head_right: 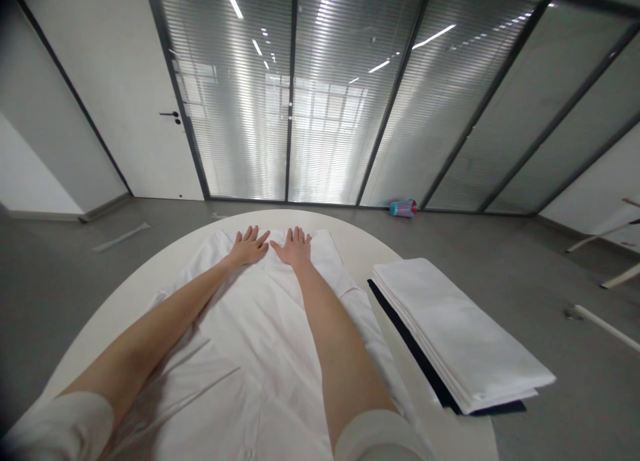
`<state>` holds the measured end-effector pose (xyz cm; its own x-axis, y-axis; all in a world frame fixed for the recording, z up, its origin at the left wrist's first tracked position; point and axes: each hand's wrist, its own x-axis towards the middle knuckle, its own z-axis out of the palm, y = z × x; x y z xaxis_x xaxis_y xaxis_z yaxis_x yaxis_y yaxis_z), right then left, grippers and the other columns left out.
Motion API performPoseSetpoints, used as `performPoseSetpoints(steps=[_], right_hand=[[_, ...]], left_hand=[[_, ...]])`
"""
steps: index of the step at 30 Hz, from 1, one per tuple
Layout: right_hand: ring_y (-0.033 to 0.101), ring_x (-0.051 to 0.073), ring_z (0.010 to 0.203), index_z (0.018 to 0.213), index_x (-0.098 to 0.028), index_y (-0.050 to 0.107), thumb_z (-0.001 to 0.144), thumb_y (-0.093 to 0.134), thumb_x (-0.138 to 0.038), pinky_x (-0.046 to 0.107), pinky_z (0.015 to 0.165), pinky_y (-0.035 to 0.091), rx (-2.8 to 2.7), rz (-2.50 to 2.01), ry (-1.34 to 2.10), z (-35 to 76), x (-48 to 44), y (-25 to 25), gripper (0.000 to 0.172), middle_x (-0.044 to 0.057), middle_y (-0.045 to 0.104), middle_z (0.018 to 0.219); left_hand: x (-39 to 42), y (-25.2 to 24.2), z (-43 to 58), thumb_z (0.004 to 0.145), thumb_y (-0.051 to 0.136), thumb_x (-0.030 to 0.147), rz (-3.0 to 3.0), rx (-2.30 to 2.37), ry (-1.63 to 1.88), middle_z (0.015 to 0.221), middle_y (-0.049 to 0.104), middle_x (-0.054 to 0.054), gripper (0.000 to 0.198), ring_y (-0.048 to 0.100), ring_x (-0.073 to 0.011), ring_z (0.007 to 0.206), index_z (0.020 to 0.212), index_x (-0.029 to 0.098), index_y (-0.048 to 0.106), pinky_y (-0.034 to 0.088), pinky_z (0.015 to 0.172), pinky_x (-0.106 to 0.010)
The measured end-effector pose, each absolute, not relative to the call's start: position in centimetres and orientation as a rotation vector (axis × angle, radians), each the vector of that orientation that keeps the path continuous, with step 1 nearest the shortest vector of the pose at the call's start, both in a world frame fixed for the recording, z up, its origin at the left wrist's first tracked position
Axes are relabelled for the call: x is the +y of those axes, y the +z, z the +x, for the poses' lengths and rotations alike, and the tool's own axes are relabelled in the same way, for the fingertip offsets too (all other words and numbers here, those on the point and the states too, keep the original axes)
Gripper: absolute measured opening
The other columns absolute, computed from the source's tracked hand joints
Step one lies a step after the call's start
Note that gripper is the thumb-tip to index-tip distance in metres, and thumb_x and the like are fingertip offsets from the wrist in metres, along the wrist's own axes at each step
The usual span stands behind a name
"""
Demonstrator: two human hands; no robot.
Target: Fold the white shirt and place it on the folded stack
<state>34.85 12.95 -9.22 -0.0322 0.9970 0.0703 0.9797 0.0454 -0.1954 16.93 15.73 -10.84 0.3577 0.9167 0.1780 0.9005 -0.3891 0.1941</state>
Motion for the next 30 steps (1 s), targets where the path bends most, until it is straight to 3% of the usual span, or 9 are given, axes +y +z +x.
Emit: performPoseSetpoints(steps=[7, 12, 15, 19, 23, 26, 30], right_hand=[[-0.002, 0.027, 0.154, 0.159, -0.001, 0.006, 0.090, 0.020, -0.080, 0.051, 0.123, 0.002, -2.054, -2.293, 0.332, 34.1, 13.8, -8.3, 0.106, 0.017, -0.004, 0.166], [0.001, 0.027, 0.155, 0.159, -0.001, 0.011, 0.095, 0.020, -0.073, 0.050, 0.123, 0.003, -2.084, -2.178, 0.278, 34.6, 14.2, -8.5, 0.097, 0.018, 0.003, 0.166], [0.006, 0.026, 0.155, 0.159, -0.005, 0.018, 0.100, 0.019, -0.065, 0.047, 0.123, 0.008, -2.086, -2.061, 0.323, 36.1, 13.8, -7.8, 0.083, 0.016, 0.009, 0.166], [0.022, 0.023, 0.152, 0.156, -0.010, 0.031, 0.105, 0.025, -0.051, 0.038, 0.122, 0.018, -2.028, -1.920, 0.225, 38.7, 11.5, -6.0, 0.066, 0.013, 0.030, 0.162], [0.045, 0.020, 0.139, 0.143, -0.015, 0.053, 0.102, 0.042, -0.037, 0.029, 0.117, 0.030, -2.023, -1.910, 0.168, 41.5, 7.8, -4.0, 0.047, 0.010, 0.053, 0.147], [0.056, 0.022, 0.129, 0.127, -0.015, 0.066, 0.099, 0.046, -0.025, 0.029, 0.110, 0.038, -1.975, -2.011, 0.200, 43.6, 5.4, -2.7, 0.036, 0.011, 0.065, 0.134], [0.064, 0.025, 0.119, 0.113, -0.013, 0.073, 0.097, 0.047, -0.019, 0.030, 0.101, 0.046, -1.925, -2.086, 0.239, 45.6, 2.7, -1.5, 0.031, 0.013, 0.071, 0.121]], left_hand=[[16.3, -10.0, 17.0, 0.101, 0.027, 0.054, 2.534, 1.720, 0.138, 0.166, 0.012, -0.017, 0.063, 0.011, -0.0392, 0.153, 0.160, 0.030, 0.023, 0.012, 0.114, -0.070], [16.5, -9.3, 16.3, 0.098, 0.033, 0.060, 2.565, 1.606, 0.145, 0.166, 0.011, -0.019, 0.070, 0.009, -0.0391, 0.153, 0.159, 0.028, 0.024, 0.013, 0.113, -0.072], [15.1, -8.3, 15.6, 0.100, 0.035, 0.055, 2.631, 1.555, 0.286, 0.166, 0.013, -0.017, 0.066, 0.010, -0.0365, 0.153, 0.157, 0.022, 0.030, 0.014, 0.116, -0.068], [9.6, -6.1, 15.2, 0.102, 0.038, 0.040, 2.841, 1.275, 0.583, 0.158, 0.038, -0.011, 0.048, 0.021, -0.0306, 0.152, 0.143, 0.020, 0.053, 0.017, 0.122, -0.056], [-0.9, -3.2, 16.7, 0.099, 0.050, 0.033, 2.914, 0.692, 0.641, 0.132, 0.065, -0.012, 0.033, 0.055, -0.0265, 0.129, 0.123, 0.018, 0.066, 0.041, 0.111, -0.043], [-9.7, -1.4, 19.1, 0.098, 0.055, 0.030, 2.888, 0.200, 0.460, 0.120, 0.070, -0.010, 0.028, 0.065, -0.0216, 0.111, 0.121, 0.018, 0.065, 0.048, 0.099, -0.034], [-18.4, -1.1, 22.2, 0.095, 0.061, 0.028, 2.949, -0.206, 0.216, 0.123, 0.069, -0.006, 0.023, 0.067, -0.0215, 0.103, 0.115, 0.020, 0.067, 0.051, 0.088, -0.034]])
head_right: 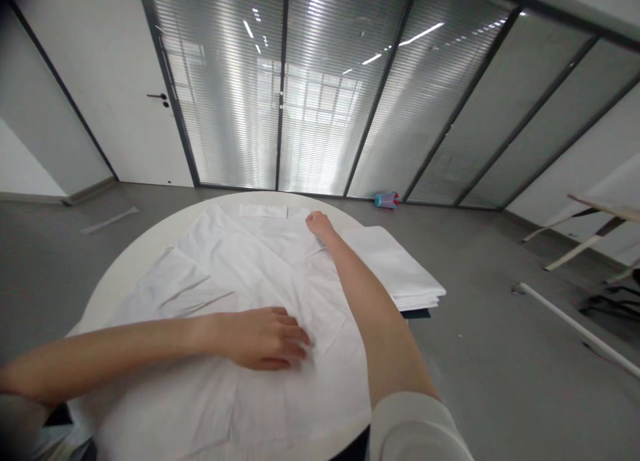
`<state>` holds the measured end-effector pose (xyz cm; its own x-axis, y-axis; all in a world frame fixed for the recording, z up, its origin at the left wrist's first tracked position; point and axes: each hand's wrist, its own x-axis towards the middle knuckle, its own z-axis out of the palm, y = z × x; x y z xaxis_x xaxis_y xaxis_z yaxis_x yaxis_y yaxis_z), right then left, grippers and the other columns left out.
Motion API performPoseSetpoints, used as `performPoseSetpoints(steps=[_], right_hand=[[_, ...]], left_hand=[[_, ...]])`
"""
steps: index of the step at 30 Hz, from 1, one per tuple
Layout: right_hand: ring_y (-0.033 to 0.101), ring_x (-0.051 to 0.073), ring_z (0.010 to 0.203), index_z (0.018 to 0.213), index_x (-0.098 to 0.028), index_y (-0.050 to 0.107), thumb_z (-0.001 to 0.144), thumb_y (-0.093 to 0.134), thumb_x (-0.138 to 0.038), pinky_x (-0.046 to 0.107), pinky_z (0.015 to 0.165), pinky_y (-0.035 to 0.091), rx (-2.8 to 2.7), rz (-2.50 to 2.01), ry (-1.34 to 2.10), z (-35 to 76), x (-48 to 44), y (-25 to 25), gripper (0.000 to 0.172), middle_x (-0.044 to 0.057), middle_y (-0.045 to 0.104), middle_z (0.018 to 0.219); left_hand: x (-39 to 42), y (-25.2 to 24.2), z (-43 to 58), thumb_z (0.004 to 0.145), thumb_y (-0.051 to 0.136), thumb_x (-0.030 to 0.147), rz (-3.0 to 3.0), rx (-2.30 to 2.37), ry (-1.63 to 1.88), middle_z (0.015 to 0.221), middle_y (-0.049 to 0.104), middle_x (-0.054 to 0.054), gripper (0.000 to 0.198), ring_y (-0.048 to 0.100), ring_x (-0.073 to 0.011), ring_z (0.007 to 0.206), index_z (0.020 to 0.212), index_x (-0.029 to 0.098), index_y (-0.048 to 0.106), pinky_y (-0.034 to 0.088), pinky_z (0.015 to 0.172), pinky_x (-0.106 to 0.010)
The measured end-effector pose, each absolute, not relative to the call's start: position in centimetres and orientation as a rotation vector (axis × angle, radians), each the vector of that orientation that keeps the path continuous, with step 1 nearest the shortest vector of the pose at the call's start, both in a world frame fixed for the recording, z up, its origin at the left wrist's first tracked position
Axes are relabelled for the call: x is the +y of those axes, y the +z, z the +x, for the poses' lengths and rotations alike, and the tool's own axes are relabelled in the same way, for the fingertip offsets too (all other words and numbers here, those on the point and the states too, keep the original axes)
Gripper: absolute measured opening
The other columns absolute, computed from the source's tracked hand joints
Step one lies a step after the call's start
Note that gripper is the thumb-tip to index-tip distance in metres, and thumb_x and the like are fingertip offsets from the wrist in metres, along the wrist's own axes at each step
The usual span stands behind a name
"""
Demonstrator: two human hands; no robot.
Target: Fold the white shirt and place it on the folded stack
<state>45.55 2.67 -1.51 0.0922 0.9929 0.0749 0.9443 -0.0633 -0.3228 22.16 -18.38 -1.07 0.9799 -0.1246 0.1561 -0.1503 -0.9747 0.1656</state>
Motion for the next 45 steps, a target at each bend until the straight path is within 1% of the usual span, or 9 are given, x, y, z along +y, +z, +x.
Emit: performPoseSetpoints(steps=[4, 8, 12, 16, 20, 25, 30, 40, 45], right_hand=[[0.065, 0.021, 0.117, 0.115, -0.015, 0.073, 0.098, 0.049, -0.022, 0.026, 0.100, 0.046, -1.995, -1.997, 0.268, 46.1, -0.8, -0.7, 0.030, 0.011, 0.071, 0.122], [0.067, 0.018, 0.112, 0.113, -0.017, 0.074, 0.097, 0.056, -0.023, 0.022, 0.098, 0.046, -2.127, -1.867, 0.326, 46.0, -4.0, 0.1, 0.025, 0.008, 0.072, 0.122], [0.067, 0.018, 0.112, 0.115, -0.015, 0.072, 0.097, 0.056, -0.022, 0.023, 0.099, 0.047, -2.243, -1.774, 0.313, 46.2, -5.5, 0.2, 0.025, 0.010, 0.071, 0.123], [0.067, 0.019, 0.111, 0.116, -0.015, 0.072, 0.097, 0.056, -0.021, 0.024, 0.099, 0.047, -2.278, -1.791, 0.280, 46.4, -5.7, -0.4, 0.025, 0.010, 0.071, 0.122], [0.067, 0.019, 0.112, 0.115, -0.015, 0.072, 0.097, 0.056, -0.021, 0.024, 0.099, 0.046, -2.276, -1.815, 0.263, 46.9, -5.2, -0.5, 0.025, 0.009, 0.072, 0.122], [0.067, 0.021, 0.111, 0.113, -0.018, 0.074, 0.095, 0.058, -0.023, 0.023, 0.096, 0.047, -2.209, -1.881, 0.216, 47.8, -3.2, 0.5, 0.025, 0.008, 0.073, 0.120], [0.068, 0.022, 0.111, 0.107, -0.016, 0.076, 0.092, 0.058, -0.020, 0.022, 0.093, 0.047, -2.086, -1.971, 0.206, 48.7, 0.2, 1.1, 0.024, 0.009, 0.074, 0.116], [0.072, 0.023, 0.091, 0.104, -0.009, 0.075, 0.087, 0.061, -0.021, 0.025, 0.080, 0.052, -1.769, -2.327, 0.333, 49.0, 6.7, -1.9, 0.025, 0.014, 0.076, 0.093], [0.071, 0.029, 0.099, 0.116, -0.005, 0.068, 0.084, 0.068, -0.035, 0.033, 0.083, 0.054, -1.621, -2.442, 0.316, 49.0, 9.4, -3.9, 0.044, 0.024, 0.072, 0.104]], left_hand=[[-22.2, -2.2, 25.0, 0.098, 0.054, 0.025, 3.000, -0.313, 0.163, 0.123, 0.068, -0.005, 0.027, 0.068, -0.0197, 0.095, 0.122, 0.022, 0.065, 0.052, 0.079, -0.033], [-22.8, -2.7, 28.4, 0.097, 0.046, 0.015, 3.069, -0.207, 0.026, 0.140, 0.058, -0.005, 0.040, 0.070, -0.0175, 0.087, 0.135, 0.025, 0.057, 0.053, 0.074, -0.031], [-22.7, -3.1, 32.1, 0.095, 0.043, 0.013, 3.076, -0.237, 0.033, 0.155, 0.043, -0.005, 0.051, 0.068, -0.0217, 0.105, 0.145, 0.024, 0.048, 0.055, 0.079, -0.034], [-23.0, -3.7, 34.9, 0.091, 0.053, 0.016, 3.073, -0.288, -0.143, 0.149, 0.049, -0.005, 0.058, 0.064, -0.0234, 0.113, 0.147, 0.026, 0.042, 0.054, 0.080, -0.034], [-23.2, -3.7, 35.8, 0.088, 0.061, 0.021, 3.195, -0.296, 0.024, 0.138, 0.054, -0.010, 0.049, 0.068, -0.0201, 0.093, 0.136, 0.019, 0.051, 0.052, 0.069, -0.032], [-22.6, -2.8, 33.3, 0.093, 0.057, 0.017, 3.343, -0.374, 0.500, 0.097, 0.063, -0.006, 0.010, 0.063, -0.0162, 0.071, 0.090, 0.018, 0.067, 0.043, 0.058, -0.033], [-22.3, -2.1, 28.5, 0.094, 0.055, 0.015, 3.299, -0.332, 0.808, 0.076, 0.055, -0.003, 0.018, 0.054, -0.0149, 0.062, 0.078, 0.017, 0.063, 0.035, 0.052, -0.033], [-21.7, -2.6, 23.2, 0.092, 0.059, 0.016, 3.148, -0.204, 0.923, 0.068, 0.050, -0.001, 0.023, 0.047, -0.0131, 0.057, 0.069, 0.017, 0.059, 0.031, 0.049, -0.031], [-21.9, -2.0, 21.4, 0.089, 0.061, 0.013, 3.106, -0.197, 0.933, 0.067, 0.046, 0.000, 0.025, 0.041, -0.0121, 0.053, 0.065, 0.017, 0.056, 0.031, 0.048, -0.031]])
